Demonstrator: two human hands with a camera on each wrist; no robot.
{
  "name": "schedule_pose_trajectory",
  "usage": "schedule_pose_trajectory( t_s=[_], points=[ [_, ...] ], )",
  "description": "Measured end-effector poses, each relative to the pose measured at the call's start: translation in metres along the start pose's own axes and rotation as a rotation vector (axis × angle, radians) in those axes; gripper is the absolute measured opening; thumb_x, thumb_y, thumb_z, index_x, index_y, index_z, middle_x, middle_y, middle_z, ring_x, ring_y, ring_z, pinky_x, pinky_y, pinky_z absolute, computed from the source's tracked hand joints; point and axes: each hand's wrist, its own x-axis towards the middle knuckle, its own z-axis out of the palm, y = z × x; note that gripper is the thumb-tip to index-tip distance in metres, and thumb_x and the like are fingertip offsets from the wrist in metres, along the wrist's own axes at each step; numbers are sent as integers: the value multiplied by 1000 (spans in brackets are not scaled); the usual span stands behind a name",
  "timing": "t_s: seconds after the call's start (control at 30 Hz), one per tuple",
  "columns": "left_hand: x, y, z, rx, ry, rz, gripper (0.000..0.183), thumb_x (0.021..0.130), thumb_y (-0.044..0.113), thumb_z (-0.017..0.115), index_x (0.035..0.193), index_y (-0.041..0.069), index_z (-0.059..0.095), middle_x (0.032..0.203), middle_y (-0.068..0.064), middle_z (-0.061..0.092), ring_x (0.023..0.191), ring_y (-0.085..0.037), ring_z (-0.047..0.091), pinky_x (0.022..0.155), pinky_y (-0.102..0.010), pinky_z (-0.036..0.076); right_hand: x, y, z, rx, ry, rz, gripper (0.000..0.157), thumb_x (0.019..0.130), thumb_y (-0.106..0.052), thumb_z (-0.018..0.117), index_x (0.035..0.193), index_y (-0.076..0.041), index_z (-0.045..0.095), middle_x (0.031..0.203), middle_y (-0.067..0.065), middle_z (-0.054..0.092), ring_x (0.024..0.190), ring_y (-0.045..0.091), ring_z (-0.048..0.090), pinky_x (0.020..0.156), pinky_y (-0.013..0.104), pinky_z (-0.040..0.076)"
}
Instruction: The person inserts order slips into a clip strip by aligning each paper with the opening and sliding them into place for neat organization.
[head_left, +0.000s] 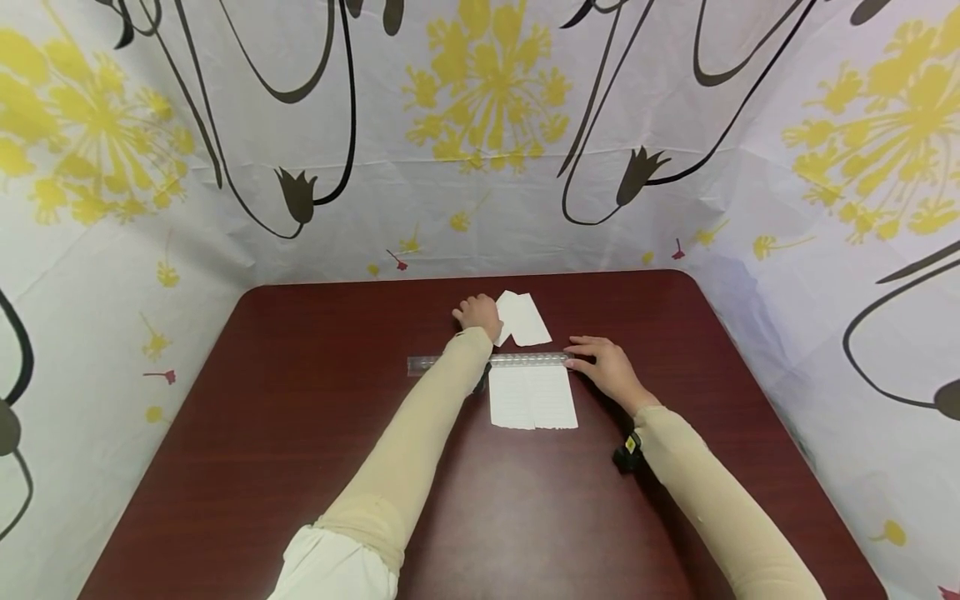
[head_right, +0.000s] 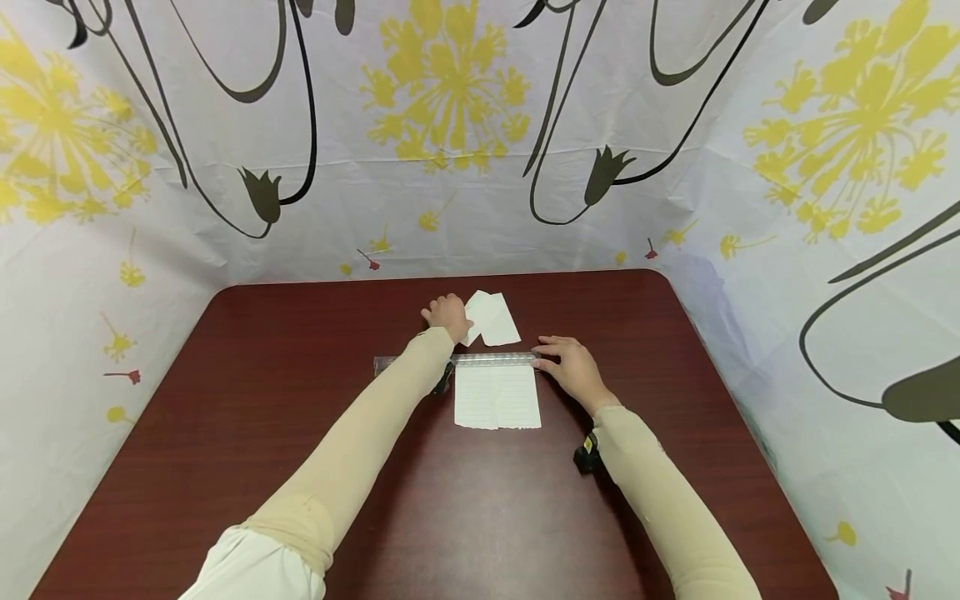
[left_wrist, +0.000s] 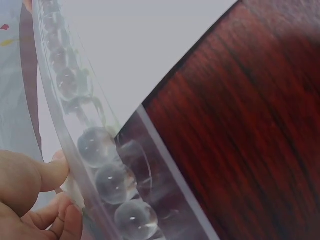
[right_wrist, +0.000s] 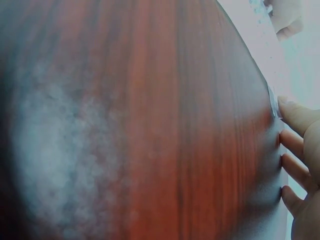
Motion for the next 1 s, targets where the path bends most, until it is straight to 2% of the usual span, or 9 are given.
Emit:
schedule_pose_trajectory(
  t_s=[0.2, 0.4, 0.7, 1.0],
  points=[
    [-3, 0, -1, 7, 10, 20, 38, 94, 31, 65, 122, 4, 62, 125, -14, 63, 123, -33, 54, 103, -52, 40, 1, 1, 1, -4, 9, -3, 39, 94, -32, 67, 128, -13, 68, 147, 10, 54, 141, 34, 42, 113, 56, 37],
    [-4, 1, 0, -7, 23, 5, 34, 95, 27, 63, 121, 5, 62, 128, -15, 58, 125, -33, 50, 103, -53, 39, 0, 1, 2, 3, 10, -5, 38, 94, -30, 67, 128, -12, 68, 148, 11, 54, 142, 35, 42, 113, 57, 36],
    [-4, 1, 1, -29, 36, 13, 49, 95, 29, 65, 136, 5, 52, 134, -16, 58, 128, -34, 50, 106, -55, 38, 1, 1, 2, -7, 10, 4, 38, 94, -32, 67, 127, -13, 68, 148, 10, 54, 141, 34, 42, 113, 57, 36],
    [-3, -1, -1, 14, 87, 42, 54, 88, 36, 74, 130, 6, 58, 128, -14, 59, 122, -32, 54, 105, -53, 39, 1, 1, 3, -9, 9, 5, 38, 94, -32, 67, 128, -13, 68, 148, 9, 54, 142, 34, 41, 113, 58, 36]
  ],
)
